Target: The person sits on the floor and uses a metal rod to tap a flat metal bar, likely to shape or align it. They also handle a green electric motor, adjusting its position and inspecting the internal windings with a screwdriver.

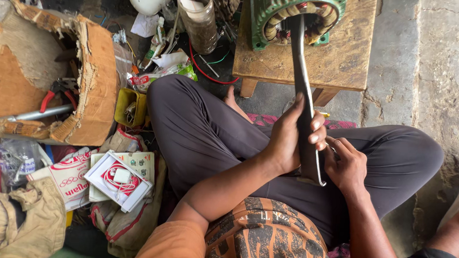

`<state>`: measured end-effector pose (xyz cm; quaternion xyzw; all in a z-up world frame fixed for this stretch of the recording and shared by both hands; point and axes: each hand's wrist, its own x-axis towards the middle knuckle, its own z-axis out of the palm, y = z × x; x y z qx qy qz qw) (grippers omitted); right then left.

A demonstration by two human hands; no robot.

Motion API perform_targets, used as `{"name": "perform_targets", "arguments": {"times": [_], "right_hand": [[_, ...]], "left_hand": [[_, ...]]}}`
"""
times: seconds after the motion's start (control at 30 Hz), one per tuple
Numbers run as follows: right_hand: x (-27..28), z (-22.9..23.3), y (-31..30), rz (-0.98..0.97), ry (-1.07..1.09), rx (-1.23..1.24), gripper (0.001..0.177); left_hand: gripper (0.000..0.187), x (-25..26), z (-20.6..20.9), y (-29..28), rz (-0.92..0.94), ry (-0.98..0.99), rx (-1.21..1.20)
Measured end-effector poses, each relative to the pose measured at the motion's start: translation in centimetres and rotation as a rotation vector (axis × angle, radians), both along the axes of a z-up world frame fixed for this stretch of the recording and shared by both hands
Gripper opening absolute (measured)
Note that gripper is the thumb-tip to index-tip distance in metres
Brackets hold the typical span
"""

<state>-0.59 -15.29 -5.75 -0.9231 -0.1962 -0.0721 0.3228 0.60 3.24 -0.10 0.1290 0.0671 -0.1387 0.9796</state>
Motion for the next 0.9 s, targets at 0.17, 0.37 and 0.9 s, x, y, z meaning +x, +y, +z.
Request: {"name": "perform_targets", "arguments": {"times": [0.17, 0.37, 0.9], "right_hand": [[-0.1, -0.9, -0.7, -0.034, 0.076, 0.05, 0.02], [3.1, 1.5, -1.5, -0.015, -0.291, 0.222, 0.024], [9.7, 11.1, 7.3, 0.152, -0.41, -0.114, 0.043]], "left_hand": [[0.052, 1.2, -0.8, -0.6, 0.022, -0.029, 0.006], [0.054, -0.8, -0.9, -2.2, -0.023, 0.074, -0.058], [0.052, -3.4, 0.8, -2.3, -0.006, 0.016, -0.107]]}}
